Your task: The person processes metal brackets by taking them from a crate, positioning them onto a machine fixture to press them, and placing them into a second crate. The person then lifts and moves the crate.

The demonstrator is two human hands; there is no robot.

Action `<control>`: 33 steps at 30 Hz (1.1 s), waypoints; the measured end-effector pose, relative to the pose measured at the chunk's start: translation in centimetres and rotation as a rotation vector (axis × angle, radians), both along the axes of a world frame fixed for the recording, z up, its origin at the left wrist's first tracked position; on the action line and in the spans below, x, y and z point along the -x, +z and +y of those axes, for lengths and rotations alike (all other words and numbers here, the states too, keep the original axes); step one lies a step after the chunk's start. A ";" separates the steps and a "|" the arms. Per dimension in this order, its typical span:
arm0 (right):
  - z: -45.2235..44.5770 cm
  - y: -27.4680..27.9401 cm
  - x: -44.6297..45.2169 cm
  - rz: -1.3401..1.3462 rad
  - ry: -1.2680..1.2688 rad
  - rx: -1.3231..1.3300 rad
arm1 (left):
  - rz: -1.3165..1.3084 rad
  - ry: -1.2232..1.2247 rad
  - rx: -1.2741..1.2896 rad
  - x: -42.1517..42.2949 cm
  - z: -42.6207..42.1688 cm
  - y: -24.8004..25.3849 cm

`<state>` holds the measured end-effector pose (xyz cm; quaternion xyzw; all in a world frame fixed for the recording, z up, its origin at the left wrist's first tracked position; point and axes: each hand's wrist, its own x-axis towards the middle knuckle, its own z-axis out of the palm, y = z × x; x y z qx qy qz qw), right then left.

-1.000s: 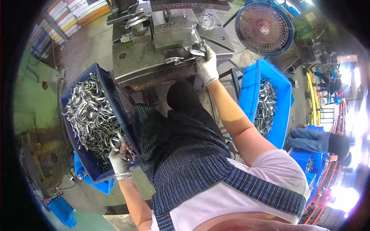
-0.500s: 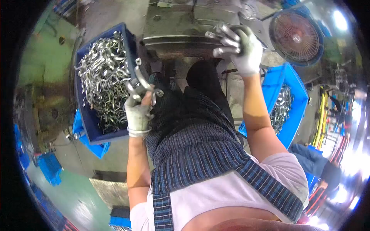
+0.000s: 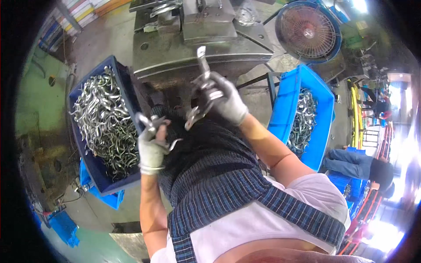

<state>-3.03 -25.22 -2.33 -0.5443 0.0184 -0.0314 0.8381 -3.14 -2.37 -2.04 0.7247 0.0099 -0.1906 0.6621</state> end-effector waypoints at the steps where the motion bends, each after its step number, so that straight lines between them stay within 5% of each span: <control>1: -1.5 0.6 -0.3 -0.055 -0.040 -0.185 | 0.088 0.041 0.043 -0.1 0.3 -0.3; 3: -3.4 1.6 -1.6 -0.166 -0.216 -0.221 | 0.164 -0.024 -0.041 -0.4 2.7 -4.0; 5: -4.4 1.7 -3.5 -0.086 -0.519 0.469 | 0.307 -0.036 0.037 0.1 2.7 -4.0; 6: -4.3 1.7 -4.6 -0.111 -0.577 0.565 | 0.377 -0.040 0.075 0.2 2.7 -3.8; 17: -7.2 -1.1 -6.6 -0.199 -0.533 0.696 | 0.087 0.186 0.353 -0.5 2.0 -1.7; 20: -8.5 -2.8 -7.5 -0.194 -0.510 0.456 | 0.102 0.176 0.380 -1.5 2.1 -0.6; 23: -6.0 0.0 -6.7 -0.054 -0.542 0.482 | 0.206 0.206 1.036 -2.2 1.9 -1.1; 24: -5.7 -0.6 -7.1 -0.239 -0.505 0.493 | 0.216 0.170 1.171 -2.6 2.0 -1.2; 27: -4.7 3.9 -5.4 -0.105 -0.526 1.145 | 0.322 0.190 1.371 -2.9 2.3 -1.5; 28: -4.7 4.0 -4.8 -0.111 -0.339 0.634 | 0.355 0.200 1.406 -3.2 2.3 -1.6; 29: -4.3 4.5 -3.9 -0.186 -0.186 0.611 | 0.478 0.324 1.405 -3.7 2.5 -1.8; 32: -0.5 5.7 -0.8 -0.143 0.043 0.779 | 0.277 0.217 1.201 -3.4 0.6 0.0; 33: 0.9 4.7 -0.8 -0.144 0.139 0.830 | 0.055 0.108 0.830 -3.6 -0.2 1.0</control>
